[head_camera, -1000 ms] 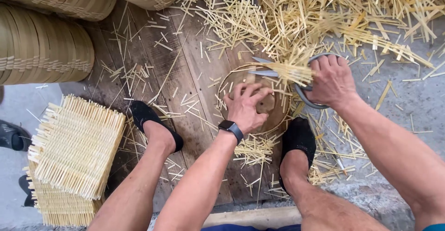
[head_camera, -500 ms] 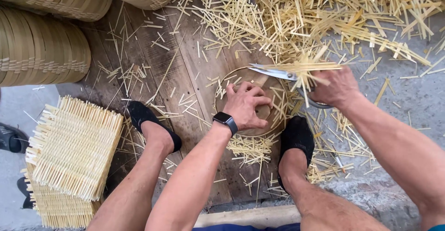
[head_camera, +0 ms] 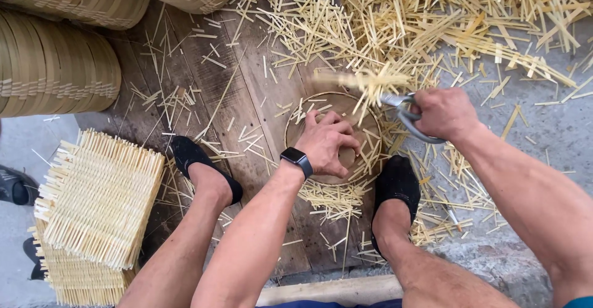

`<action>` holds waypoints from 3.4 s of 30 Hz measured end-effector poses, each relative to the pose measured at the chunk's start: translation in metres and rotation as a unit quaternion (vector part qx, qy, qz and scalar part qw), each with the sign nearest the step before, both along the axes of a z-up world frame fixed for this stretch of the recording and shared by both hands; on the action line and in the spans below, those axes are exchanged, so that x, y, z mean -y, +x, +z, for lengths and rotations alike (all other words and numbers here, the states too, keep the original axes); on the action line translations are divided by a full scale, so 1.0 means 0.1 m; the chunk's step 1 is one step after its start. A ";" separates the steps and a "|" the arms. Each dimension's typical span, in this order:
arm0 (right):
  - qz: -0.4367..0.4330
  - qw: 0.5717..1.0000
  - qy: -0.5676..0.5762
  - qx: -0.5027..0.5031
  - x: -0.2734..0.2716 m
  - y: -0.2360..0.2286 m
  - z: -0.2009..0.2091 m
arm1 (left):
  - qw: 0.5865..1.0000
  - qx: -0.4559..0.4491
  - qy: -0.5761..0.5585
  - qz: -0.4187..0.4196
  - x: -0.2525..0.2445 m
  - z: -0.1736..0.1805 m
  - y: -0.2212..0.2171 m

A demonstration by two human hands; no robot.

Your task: The recorder and an assistant assemble and trim bamboo steamer lids using a wooden mold and scissors.

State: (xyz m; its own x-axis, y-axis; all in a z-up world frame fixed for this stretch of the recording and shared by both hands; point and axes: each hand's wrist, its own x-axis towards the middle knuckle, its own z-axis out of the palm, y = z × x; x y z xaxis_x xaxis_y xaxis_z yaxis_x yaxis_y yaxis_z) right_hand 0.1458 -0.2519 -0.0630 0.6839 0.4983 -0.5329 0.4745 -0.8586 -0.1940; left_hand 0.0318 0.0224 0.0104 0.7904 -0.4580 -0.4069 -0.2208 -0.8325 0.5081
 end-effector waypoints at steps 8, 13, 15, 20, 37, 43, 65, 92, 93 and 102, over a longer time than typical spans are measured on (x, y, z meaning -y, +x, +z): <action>-0.255 0.959 -0.066 0.102 0.70 -0.09 -0.52 | 0.911 -0.048 -0.029 0.408 0.03 -0.08 -0.06; -0.240 0.960 0.131 0.068 0.34 -0.45 -0.12 | 0.881 0.179 -0.015 0.438 -0.49 -1.00 -0.01; -0.307 0.925 0.209 -0.075 -0.02 -0.58 0.02 | 0.886 0.142 -0.066 0.437 -0.53 -1.18 0.15; -0.391 0.845 0.293 -0.216 -0.37 -0.78 -0.20 | 0.917 0.033 -0.011 0.397 -0.18 -0.80 0.54; -0.382 0.868 0.279 -0.149 -0.35 -0.93 -0.06 | 0.853 0.172 -0.085 0.486 -0.39 -0.98 0.01; -0.407 0.848 0.279 -0.192 -0.31 -1.02 -0.07 | 0.646 -0.230 -0.241 0.687 -0.86 -0.86 -0.67; -0.504 0.723 0.323 -0.344 -0.40 -1.28 -0.04 | 0.427 -0.265 -0.453 0.736 0.00 -0.99 -1.44; -0.449 0.742 0.443 -0.226 -0.95 -1.05 0.85 | 0.800 0.170 -0.298 0.492 0.12 0.55 -0.47; -0.438 0.742 0.454 -0.224 -0.90 -1.03 0.81 | 0.799 0.147 -0.282 0.510 0.06 0.49 -0.45; -0.468 0.439 0.635 -0.430 0.32 -1.27 -0.59 | 0.749 0.041 -0.174 0.639 -0.97 -0.29 -0.43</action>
State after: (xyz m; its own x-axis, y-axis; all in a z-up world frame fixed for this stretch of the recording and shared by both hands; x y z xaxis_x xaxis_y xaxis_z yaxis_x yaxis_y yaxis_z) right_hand 0.0189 -0.2839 -0.1219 0.7236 0.4820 -0.4941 -0.6890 0.4610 -0.5593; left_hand -0.0108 0.1193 -0.0187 0.6898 0.6253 -0.3650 0.6000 -0.2116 0.7715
